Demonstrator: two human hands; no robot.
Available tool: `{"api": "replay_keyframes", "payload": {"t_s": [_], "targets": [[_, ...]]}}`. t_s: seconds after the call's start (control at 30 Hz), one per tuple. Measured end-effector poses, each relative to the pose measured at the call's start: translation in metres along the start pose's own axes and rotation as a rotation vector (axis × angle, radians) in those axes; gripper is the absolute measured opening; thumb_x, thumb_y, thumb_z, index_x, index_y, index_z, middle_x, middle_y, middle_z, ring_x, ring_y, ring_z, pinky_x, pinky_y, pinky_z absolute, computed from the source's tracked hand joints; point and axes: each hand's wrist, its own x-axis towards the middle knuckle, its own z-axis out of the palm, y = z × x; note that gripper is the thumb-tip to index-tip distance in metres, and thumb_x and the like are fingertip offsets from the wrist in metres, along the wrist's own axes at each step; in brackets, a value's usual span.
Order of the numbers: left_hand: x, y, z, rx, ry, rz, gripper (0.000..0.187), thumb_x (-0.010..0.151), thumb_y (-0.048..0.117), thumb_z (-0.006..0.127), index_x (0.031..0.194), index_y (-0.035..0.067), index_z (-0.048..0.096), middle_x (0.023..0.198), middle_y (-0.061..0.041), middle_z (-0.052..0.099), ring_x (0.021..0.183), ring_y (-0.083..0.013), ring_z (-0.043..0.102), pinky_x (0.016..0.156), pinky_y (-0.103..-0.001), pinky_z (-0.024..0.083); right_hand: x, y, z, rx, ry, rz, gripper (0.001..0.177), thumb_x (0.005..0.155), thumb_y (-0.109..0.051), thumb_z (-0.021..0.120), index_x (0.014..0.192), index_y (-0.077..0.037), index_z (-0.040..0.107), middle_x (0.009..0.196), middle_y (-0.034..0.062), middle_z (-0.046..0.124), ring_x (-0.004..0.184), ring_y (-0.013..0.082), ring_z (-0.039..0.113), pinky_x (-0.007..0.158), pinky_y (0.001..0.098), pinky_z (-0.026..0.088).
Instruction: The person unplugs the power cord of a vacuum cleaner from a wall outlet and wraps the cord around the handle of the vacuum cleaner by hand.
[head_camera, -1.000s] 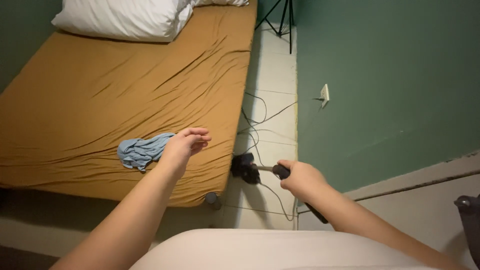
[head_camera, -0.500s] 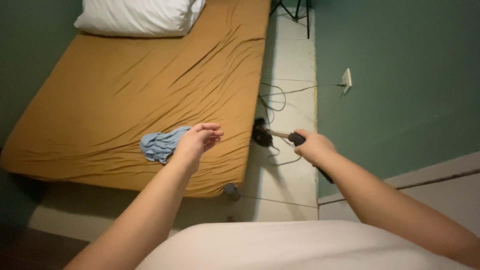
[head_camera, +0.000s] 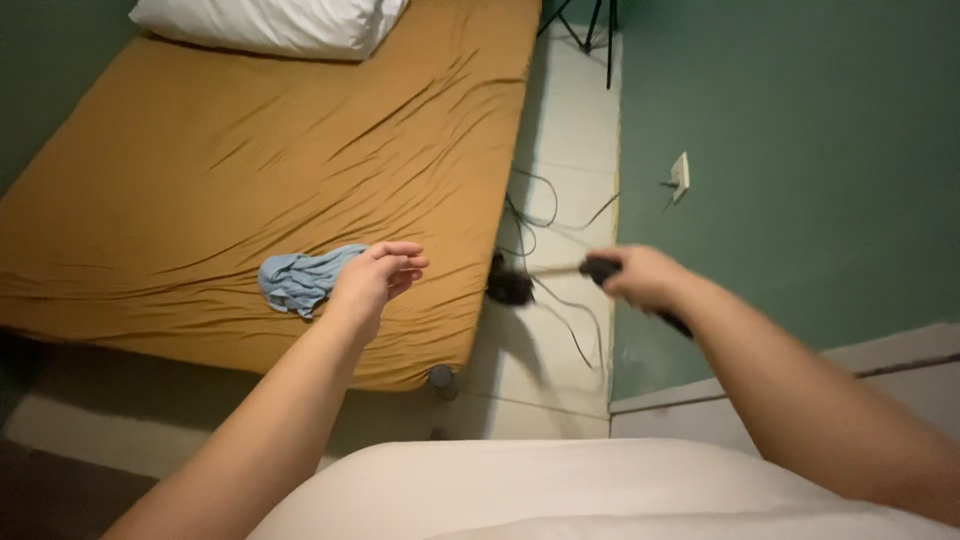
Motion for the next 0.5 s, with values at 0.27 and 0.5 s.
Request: {"api": "replay_keyframes", "payload": {"t_s": [0.27, 0.5], "targets": [[-0.021, -0.029, 0.011, -0.063, 0.035, -0.017, 0.024, 0.097, 0.009, 0.053, 0.115, 0.003, 0.067, 0.102, -0.009, 0.075, 0.089, -0.0167, 0.067, 0.083, -0.030, 0.052, 0.041, 0.072, 0.007, 0.062, -0.050, 0.078, 0.078, 0.077, -0.003, 0.065, 0.147, -0.036, 0.053, 0.074, 0.0096, 0.060, 0.053, 0.0206, 0.053, 0.049, 0.0394, 0.047], [-0.089, -0.048, -0.005, -0.071, 0.090, -0.025, 0.024, 0.096, 0.009, 0.054, 0.114, 0.005, 0.069, 0.103, -0.006, 0.075, 0.092, -0.0146, 0.068, 0.084, -0.030, 0.054, -0.049, -0.002, 0.020, -0.103, -0.110, 0.015, 0.072, 0.073, -0.004, 0.062, 0.142, -0.025, 0.065, 0.073, 0.0114, 0.061, 0.053, 0.0230, 0.055, 0.049, 0.0393, 0.048]]}}
